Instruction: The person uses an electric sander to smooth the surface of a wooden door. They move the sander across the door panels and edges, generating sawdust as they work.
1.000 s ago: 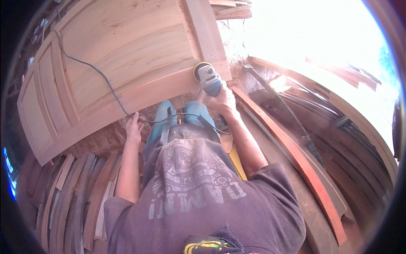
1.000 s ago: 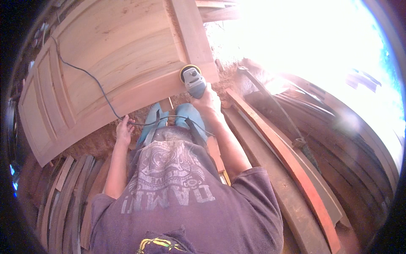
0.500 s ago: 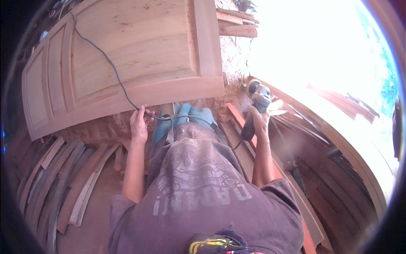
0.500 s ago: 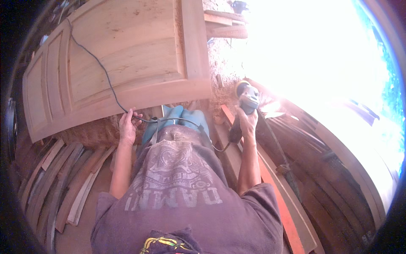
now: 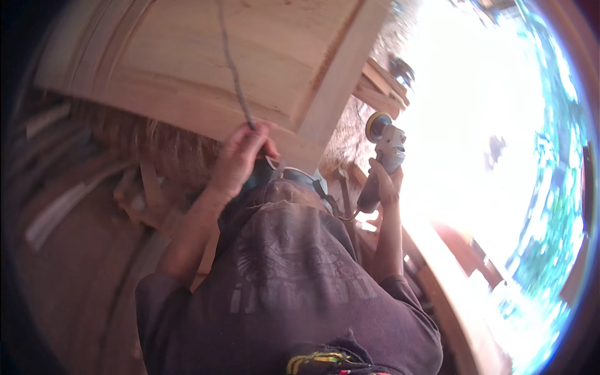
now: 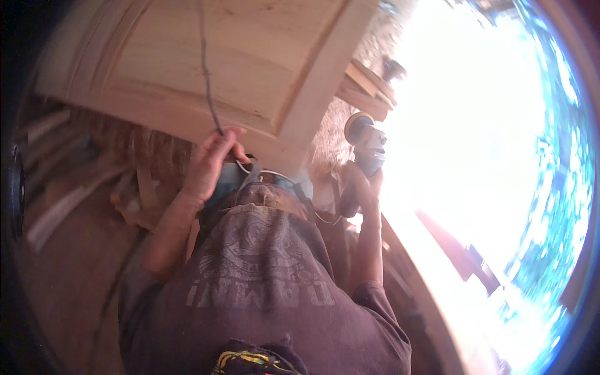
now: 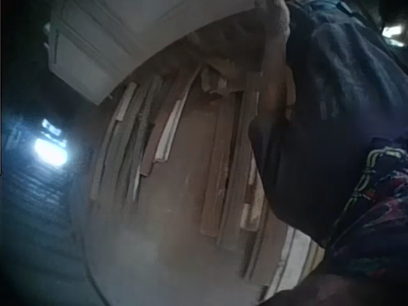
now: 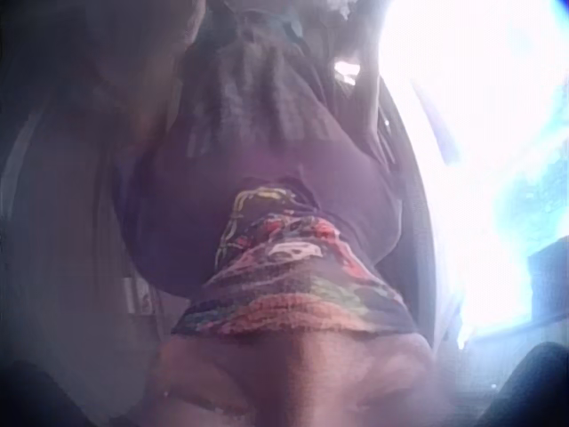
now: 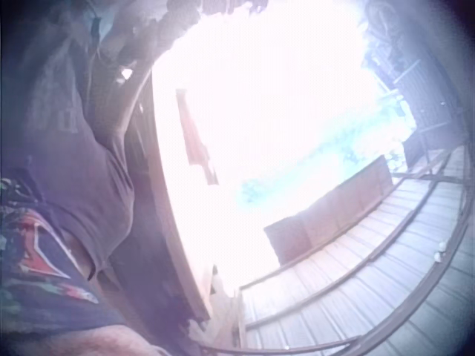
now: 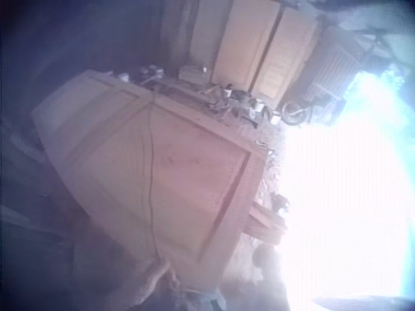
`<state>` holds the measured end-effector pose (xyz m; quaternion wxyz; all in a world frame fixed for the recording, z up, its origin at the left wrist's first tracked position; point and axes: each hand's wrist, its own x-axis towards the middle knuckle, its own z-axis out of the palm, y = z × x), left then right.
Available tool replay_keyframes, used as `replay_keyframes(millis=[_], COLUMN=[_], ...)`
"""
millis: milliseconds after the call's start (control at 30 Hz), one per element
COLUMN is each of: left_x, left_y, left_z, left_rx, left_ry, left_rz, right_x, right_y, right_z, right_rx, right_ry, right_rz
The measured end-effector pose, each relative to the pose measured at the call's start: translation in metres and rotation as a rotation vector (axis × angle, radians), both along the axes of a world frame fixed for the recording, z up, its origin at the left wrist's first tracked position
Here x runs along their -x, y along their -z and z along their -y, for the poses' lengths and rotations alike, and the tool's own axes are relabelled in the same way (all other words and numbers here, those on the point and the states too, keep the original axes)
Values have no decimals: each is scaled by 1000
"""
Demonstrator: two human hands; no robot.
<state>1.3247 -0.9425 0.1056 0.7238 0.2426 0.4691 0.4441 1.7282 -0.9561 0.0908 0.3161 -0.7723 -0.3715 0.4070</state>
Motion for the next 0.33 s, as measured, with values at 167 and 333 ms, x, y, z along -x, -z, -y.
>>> replay_keyframes(millis=[167,333], left_x=[-66,-110], left_y=[-42,-63], left_z=[37,63], left_rx=[-22,-236], left_ry=[119,157], left_rz=[132,13], right_x=[37,70], right_y=[-7,35], right_z=[-77,-76], right_rx=[59,56], right_ry=[-471,-831], right_rz=[59,104])
